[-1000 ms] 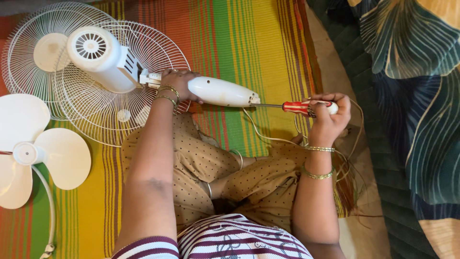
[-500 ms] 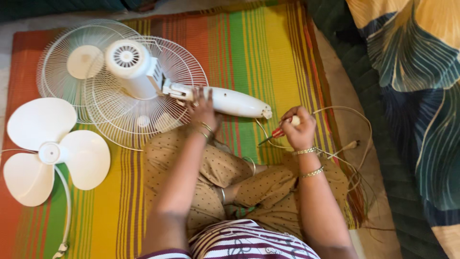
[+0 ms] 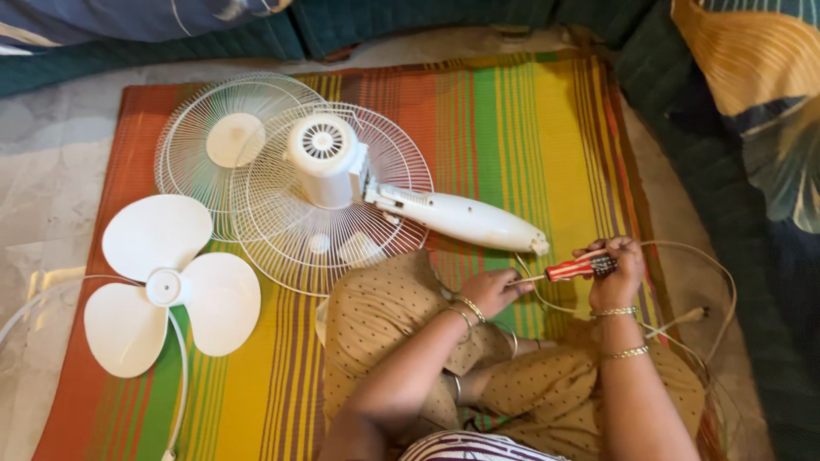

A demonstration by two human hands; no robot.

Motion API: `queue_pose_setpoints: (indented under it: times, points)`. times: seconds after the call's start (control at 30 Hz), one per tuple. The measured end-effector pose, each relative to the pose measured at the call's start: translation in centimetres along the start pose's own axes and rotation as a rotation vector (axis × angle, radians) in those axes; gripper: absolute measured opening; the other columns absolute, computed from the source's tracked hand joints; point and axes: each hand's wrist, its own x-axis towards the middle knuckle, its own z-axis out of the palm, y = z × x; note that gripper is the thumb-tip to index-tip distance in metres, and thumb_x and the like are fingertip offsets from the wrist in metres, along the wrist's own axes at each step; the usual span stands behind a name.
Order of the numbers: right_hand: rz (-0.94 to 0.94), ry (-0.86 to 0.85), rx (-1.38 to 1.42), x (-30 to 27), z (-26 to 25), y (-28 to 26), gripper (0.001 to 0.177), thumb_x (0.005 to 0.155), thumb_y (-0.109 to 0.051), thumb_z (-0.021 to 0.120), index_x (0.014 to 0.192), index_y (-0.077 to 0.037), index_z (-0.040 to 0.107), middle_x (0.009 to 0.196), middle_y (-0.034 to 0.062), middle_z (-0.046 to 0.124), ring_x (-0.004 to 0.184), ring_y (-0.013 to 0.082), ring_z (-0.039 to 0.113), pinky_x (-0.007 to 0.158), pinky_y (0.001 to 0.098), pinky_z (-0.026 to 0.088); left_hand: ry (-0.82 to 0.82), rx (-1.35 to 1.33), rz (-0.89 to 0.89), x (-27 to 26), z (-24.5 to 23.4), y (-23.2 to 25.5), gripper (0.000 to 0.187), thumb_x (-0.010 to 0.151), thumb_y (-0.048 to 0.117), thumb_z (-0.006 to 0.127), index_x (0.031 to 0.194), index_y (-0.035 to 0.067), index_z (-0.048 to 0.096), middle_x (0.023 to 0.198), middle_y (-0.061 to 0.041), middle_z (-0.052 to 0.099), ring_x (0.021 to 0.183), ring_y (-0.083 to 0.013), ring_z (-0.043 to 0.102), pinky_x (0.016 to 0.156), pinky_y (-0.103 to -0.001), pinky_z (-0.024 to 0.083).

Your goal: The person sits on a mat and uses a screwdriver to unscrew and remove the back cover of a white table fan. They then reattach the cover and tighten the screws to secure it.

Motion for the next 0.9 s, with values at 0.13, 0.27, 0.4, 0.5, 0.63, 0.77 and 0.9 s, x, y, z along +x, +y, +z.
queue_pose_setpoints:
  times: [0.13,0.27,0.4,0.5,0.63,0.77,0.9]
  points:
    - [0.163,-0.081,-0.059,0.7,0.7,1.2,0.014,0.099,-0.021,0.058,0.108,-0.011,0.053,0.095,0.0117,0.068,0.085,0.0321,0.074,0.059,0.0332,0.054,0.191,-0.023,0.130,0.5,0.9,-0.3,0.034,0.101,0.043,0.058,0.091,0.011,0.061,0.082,-0.011,0.067,0.074,-0.0341,0.068,0.062,-0.049,0.052]
    - [0.250,-0.162,-0.102,0.4,2.9,2.0,0.016,0.099,-0.016,0.062,0.112,-0.011,0.054,0.103,0.0116,0.070,0.093,0.0329,0.074,0.060,0.0339,0.053,0.270,-0.054,0.121,1.2,1.6,-0.9,0.026,0.104,0.035,0.055,0.096,0.011,0.060,0.087,-0.011,0.068,0.079,-0.0345,0.067,0.065,-0.049,0.052]
    - [0.177,0.016,-0.087,0.1,4.6,1.0,0.014,0.098,-0.010,0.058,0.111,-0.010,0.054,0.095,0.0097,0.068,0.085,0.0290,0.072,0.068,0.0378,0.059,0.192,-0.101,0.144,1.3,0.2,0.7,0.019,0.104,0.029,0.055,0.103,0.012,0.064,0.088,-0.012,0.069,0.081,-0.0329,0.067,0.068,-0.047,0.054]
    - [0.035,0.195,-0.022,-0.5,4.7,-1.6,0.015,0.097,-0.002,0.056,0.112,-0.009,0.054,0.095,0.0079,0.064,0.085,0.0229,0.067,0.081,0.0402,0.063,0.040,-0.179,0.144,0.6,-1.0,4.3,0.021,0.098,0.019,0.049,0.110,0.019,0.068,0.089,-0.006,0.072,0.072,-0.0258,0.070,0.066,-0.043,0.057]
    - [-0.241,0.133,0.208,-4.9,2.6,-6.6,0.010,0.101,0.003,0.054,0.099,-0.006,0.058,0.095,0.0110,0.065,0.086,0.0203,0.067,0.078,0.0356,0.058,-0.010,-0.195,0.198,-3.0,-2.2,10.2,0.020,0.101,0.021,0.053,0.111,0.019,0.070,0.087,-0.009,0.074,0.072,-0.0277,0.072,0.069,-0.044,0.058]
    - [-0.291,-0.082,0.363,-8.1,-1.9,-11.1,0.008,0.105,-0.002,0.053,0.108,-0.006,0.059,0.109,0.0106,0.072,0.096,0.0207,0.072,0.081,0.0341,0.061,0.086,-0.157,0.329,-6.4,-3.0,15.2,0.019,0.100,0.025,0.056,0.110,0.016,0.069,0.094,-0.010,0.075,0.078,-0.0310,0.072,0.067,-0.046,0.057]
    - [-0.355,-0.370,0.467,-9.9,-7.7,-13.1,0.021,0.115,-0.028,0.056,0.115,-0.007,0.061,0.110,0.0077,0.073,0.093,0.0174,0.074,0.079,0.0342,0.064,0.113,-0.137,0.465,-9.1,-3.9,19.0,0.017,0.103,0.029,0.058,0.110,0.021,0.071,0.083,-0.007,0.075,0.065,-0.0232,0.071,0.056,-0.038,0.055]
